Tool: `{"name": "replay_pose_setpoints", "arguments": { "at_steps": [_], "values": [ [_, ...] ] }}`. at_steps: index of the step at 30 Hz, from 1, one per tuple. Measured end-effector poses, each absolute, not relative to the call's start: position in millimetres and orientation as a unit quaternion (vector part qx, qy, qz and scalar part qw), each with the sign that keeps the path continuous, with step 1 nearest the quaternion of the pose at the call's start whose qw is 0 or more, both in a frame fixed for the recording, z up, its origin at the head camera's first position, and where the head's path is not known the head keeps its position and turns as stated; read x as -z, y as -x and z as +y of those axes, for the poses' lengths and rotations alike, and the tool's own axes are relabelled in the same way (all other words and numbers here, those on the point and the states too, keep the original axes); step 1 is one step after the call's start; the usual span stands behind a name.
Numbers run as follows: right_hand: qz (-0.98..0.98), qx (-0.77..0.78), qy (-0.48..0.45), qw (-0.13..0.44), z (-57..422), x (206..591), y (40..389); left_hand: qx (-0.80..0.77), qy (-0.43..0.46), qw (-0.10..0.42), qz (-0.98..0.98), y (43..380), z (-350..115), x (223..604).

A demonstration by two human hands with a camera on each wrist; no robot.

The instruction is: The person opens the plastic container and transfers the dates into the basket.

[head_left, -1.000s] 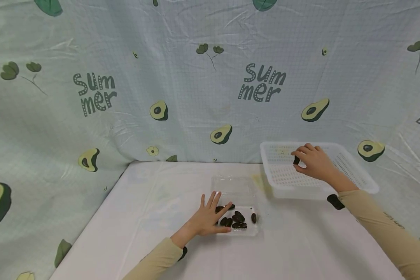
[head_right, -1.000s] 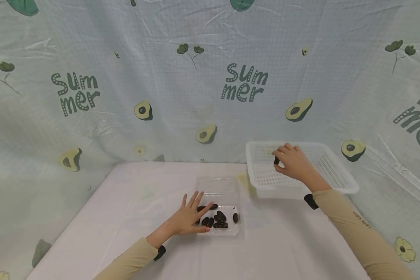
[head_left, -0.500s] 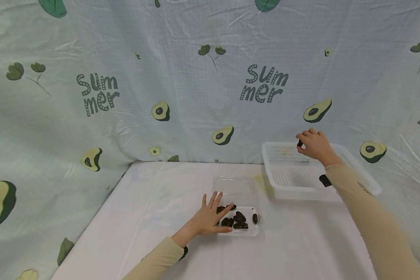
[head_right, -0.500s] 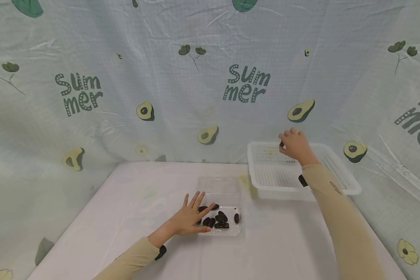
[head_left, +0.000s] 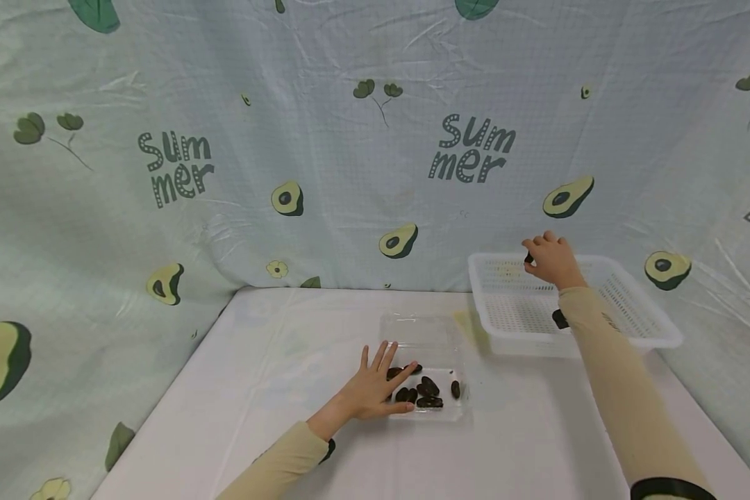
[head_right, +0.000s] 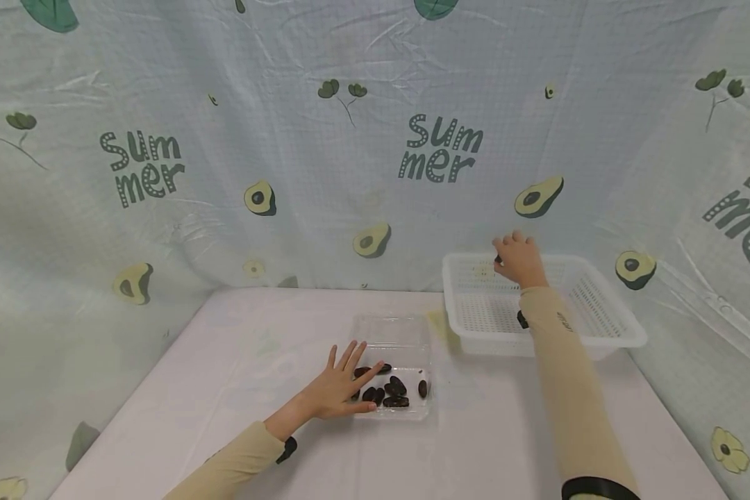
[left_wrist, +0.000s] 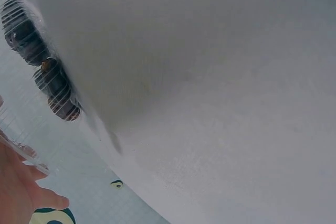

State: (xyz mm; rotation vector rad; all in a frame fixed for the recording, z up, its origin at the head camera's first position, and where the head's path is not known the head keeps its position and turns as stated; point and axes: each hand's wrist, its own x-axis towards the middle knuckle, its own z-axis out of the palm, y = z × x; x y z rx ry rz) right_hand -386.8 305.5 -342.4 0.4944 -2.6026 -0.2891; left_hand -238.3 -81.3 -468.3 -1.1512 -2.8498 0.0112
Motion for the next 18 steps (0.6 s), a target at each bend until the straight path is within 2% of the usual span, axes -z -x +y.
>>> {"name": "replay_pose_setpoints", "arguments": {
  "at_steps": [13,18],
  "values": [
    [-0.930,0.131,-0.201,0.280,308.4,359.9,401.8,-0.005,0.366,0.032,-0.930,239.1,-80.2,471.7],
    [-0.934,0.138,-0.188,0.271,307.0,362.0,401.0,-0.006,0.365,0.027,-0.931,237.8,-80.0,469.7]
  ]
}}
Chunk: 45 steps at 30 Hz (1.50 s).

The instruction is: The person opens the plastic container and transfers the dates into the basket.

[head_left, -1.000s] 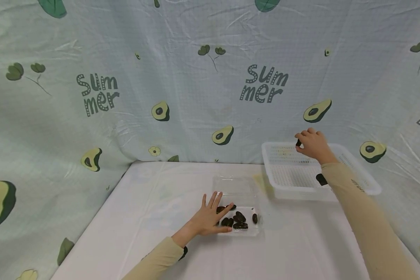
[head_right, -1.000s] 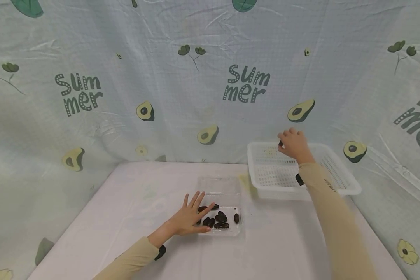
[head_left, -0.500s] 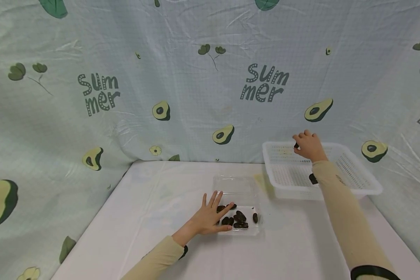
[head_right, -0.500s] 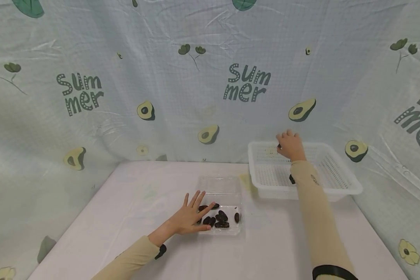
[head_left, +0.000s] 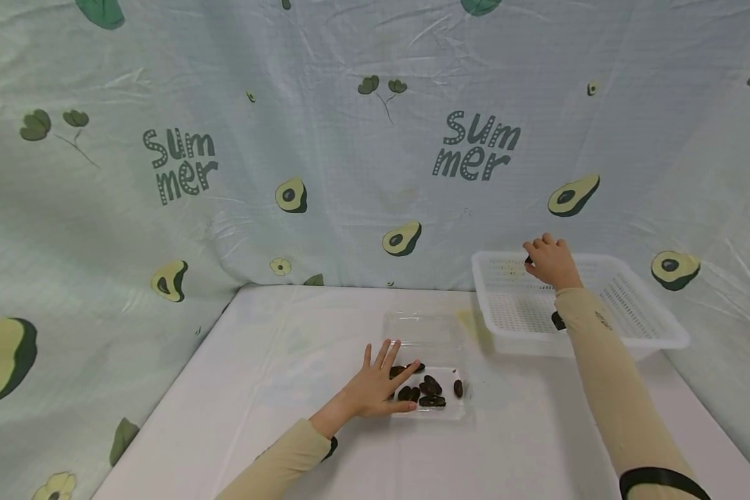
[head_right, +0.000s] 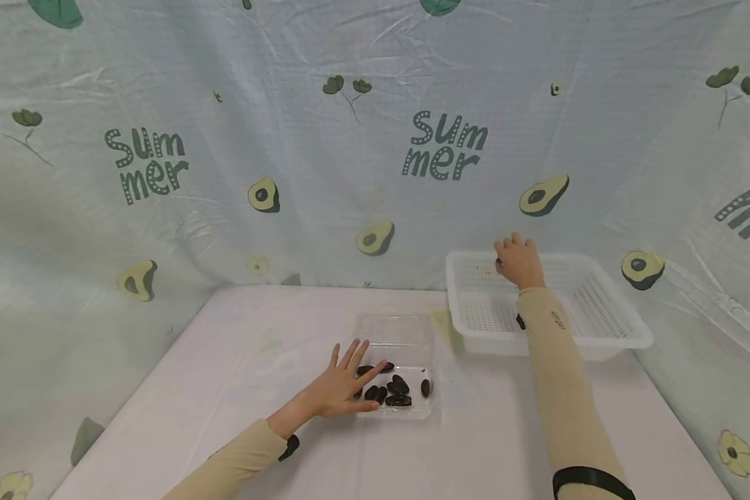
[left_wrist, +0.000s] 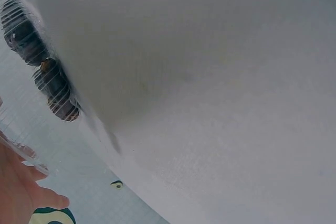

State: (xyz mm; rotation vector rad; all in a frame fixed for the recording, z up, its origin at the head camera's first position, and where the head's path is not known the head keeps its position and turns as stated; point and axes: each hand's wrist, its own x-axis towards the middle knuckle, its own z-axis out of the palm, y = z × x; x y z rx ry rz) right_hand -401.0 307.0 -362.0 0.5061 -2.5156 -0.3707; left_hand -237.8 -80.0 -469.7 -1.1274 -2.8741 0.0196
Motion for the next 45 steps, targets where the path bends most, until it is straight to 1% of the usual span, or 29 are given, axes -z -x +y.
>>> {"name": "replay_pose_setpoints", "arguments": {
  "at_steps": [8,15,18,24,30,36,45],
  "values": [
    [-0.945,0.137,-0.178,0.238,308.5,362.5,398.0,-0.010,0.362,0.026,-0.932,237.0,-79.9,470.4],
    [-0.944,0.140,-0.187,0.234,310.4,358.8,394.8,-0.007,0.363,0.019,-0.932,236.5,-80.3,470.5],
    [-0.939,0.138,-0.202,0.243,311.6,354.8,393.4,-0.010,0.362,0.016,-0.932,236.9,-79.4,470.0],
    [-0.919,0.121,-0.247,0.283,310.8,344.0,387.0,-0.017,0.361,0.019,-0.932,237.7,-78.6,470.5],
    [-0.900,0.095,-0.294,0.308,306.5,339.4,378.9,-0.026,0.359,0.023,-0.933,237.1,-78.1,471.1],
    [-0.878,0.080,-0.344,0.324,290.8,333.6,360.3,-0.030,0.363,0.031,-0.931,237.2,-78.6,471.3],
    [-0.850,0.060,-0.395,0.344,269.2,330.8,331.4,-0.020,0.364,0.027,-0.931,238.4,-78.9,470.7]
  ]
}}
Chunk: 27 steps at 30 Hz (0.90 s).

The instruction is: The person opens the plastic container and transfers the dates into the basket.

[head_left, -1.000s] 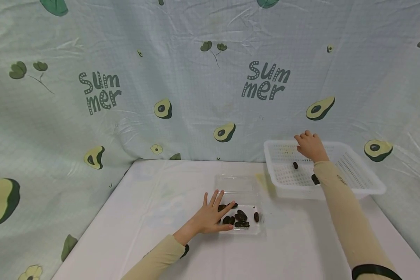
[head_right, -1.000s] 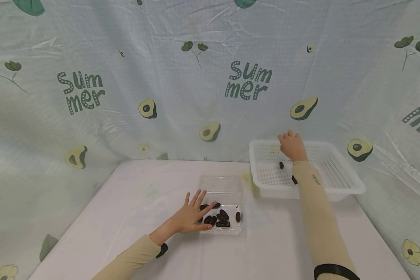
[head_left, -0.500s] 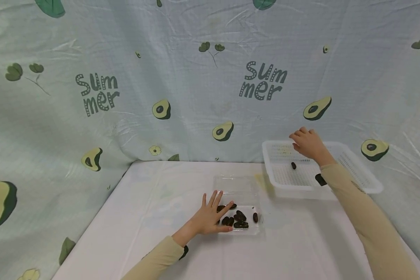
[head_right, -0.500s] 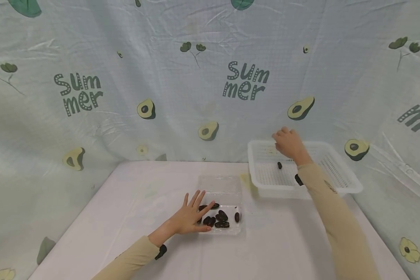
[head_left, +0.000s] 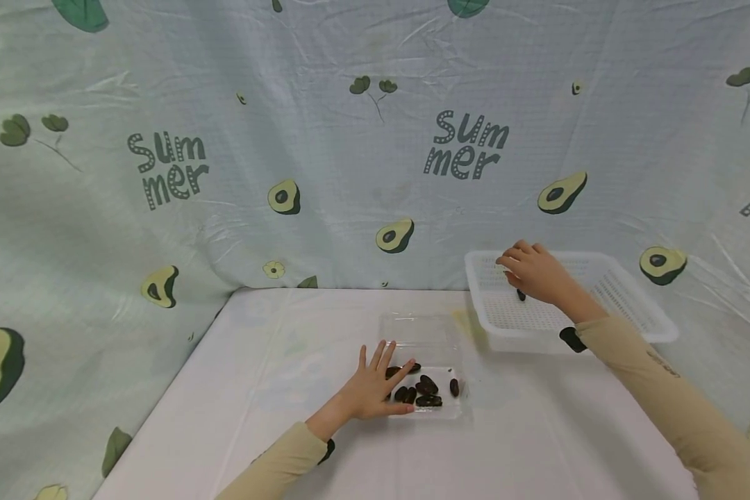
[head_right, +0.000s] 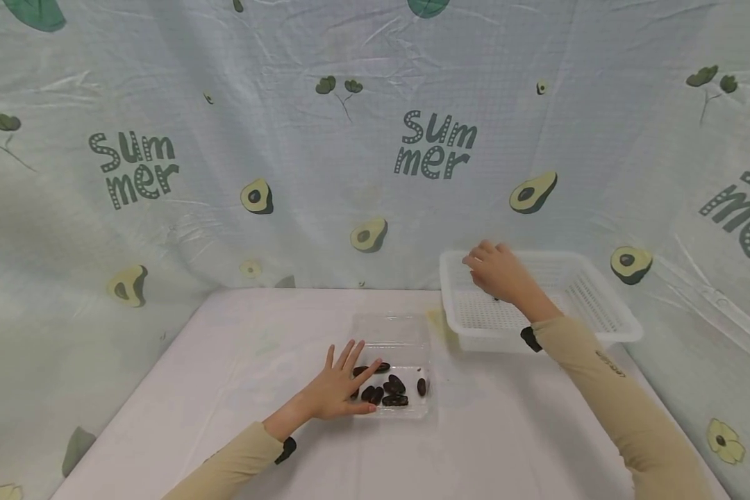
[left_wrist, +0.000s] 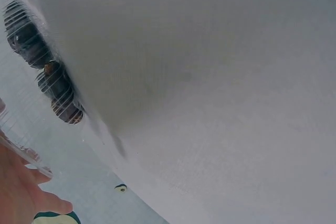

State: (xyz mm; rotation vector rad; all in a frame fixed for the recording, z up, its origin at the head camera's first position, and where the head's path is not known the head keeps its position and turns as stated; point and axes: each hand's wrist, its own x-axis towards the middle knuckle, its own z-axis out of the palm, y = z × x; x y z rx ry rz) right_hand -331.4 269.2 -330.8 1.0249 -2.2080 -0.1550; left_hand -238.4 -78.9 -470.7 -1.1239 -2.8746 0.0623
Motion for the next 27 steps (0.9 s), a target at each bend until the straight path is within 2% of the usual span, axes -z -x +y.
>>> {"name": "replay_pose_setpoints", "arguments": {
  "at_steps": [13,27],
  "values": [
    [-0.819,0.082,-0.450,0.346,236.3,346.9,296.1,-0.020,0.358,0.025,-0.933,240.2,-78.3,469.6],
    [-0.807,0.093,-0.490,0.316,204.9,383.1,264.1,-0.034,0.356,0.028,-0.934,240.6,-77.1,468.2]
  ]
}}
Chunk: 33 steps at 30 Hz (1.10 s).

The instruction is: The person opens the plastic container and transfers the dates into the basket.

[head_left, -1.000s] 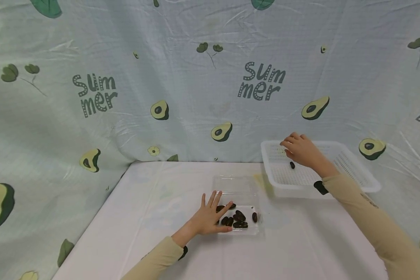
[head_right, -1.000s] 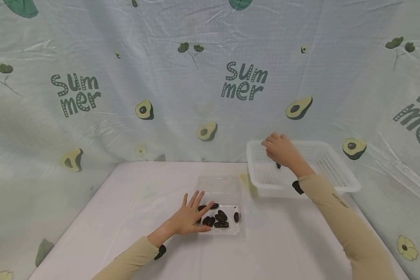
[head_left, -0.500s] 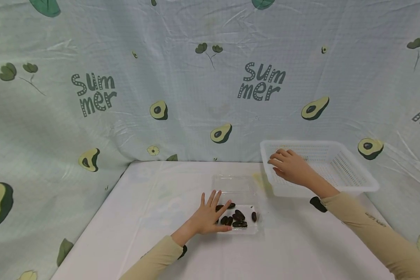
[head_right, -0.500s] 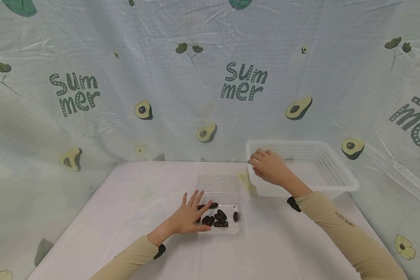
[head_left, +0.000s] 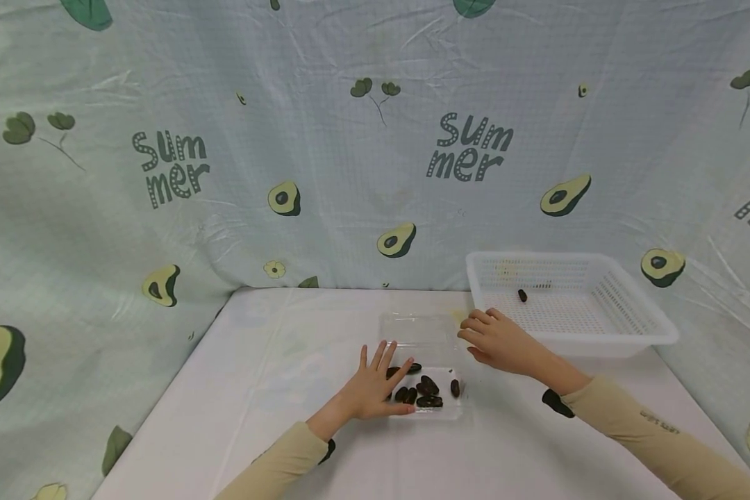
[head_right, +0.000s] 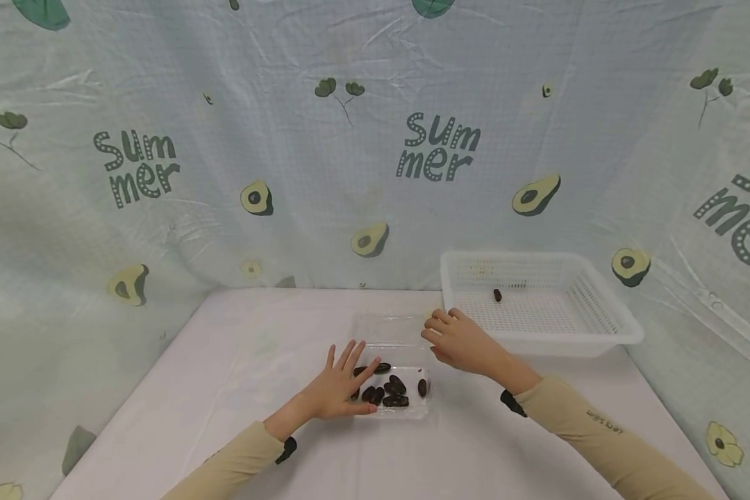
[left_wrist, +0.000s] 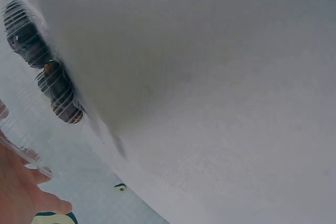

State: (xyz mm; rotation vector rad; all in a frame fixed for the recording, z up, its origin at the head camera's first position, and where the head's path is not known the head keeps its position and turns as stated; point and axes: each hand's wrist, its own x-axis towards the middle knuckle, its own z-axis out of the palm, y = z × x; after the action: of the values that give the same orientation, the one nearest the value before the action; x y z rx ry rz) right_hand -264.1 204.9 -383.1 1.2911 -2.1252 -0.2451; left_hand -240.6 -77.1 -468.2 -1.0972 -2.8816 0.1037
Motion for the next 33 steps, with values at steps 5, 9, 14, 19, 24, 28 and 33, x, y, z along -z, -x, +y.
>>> {"name": "replay_pose_setpoints", "arguments": {
  "at_steps": [5,9,14,19,24,28,33],
  "values": [
    [-0.809,0.116,-0.495,0.296,198.1,396.4,257.4,-0.033,0.358,0.037,-0.932,240.1,-76.5,467.8],
    [-0.804,0.128,-0.505,0.287,193.2,408.6,255.5,-0.038,0.355,0.035,-0.934,239.9,-76.4,468.7],
    [-0.796,0.139,-0.517,0.282,188.0,422.0,254.4,-0.033,0.351,0.028,-0.935,239.4,-76.3,467.6],
    [-0.801,0.172,-0.514,0.257,184.0,431.1,253.0,-0.029,0.348,0.021,-0.937,239.7,-75.7,468.4],
    [-0.806,0.187,-0.508,0.238,181.5,439.3,253.7,-0.031,0.351,0.026,-0.935,240.0,-74.7,469.9],
    [-0.815,0.188,-0.502,0.221,178.2,442.0,255.3,-0.031,0.354,0.029,-0.934,240.3,-74.6,468.6],
    [-0.818,0.200,-0.497,0.208,172.1,440.6,256.3,-0.033,0.352,0.029,-0.935,240.4,-75.4,467.1]
  ]
}}
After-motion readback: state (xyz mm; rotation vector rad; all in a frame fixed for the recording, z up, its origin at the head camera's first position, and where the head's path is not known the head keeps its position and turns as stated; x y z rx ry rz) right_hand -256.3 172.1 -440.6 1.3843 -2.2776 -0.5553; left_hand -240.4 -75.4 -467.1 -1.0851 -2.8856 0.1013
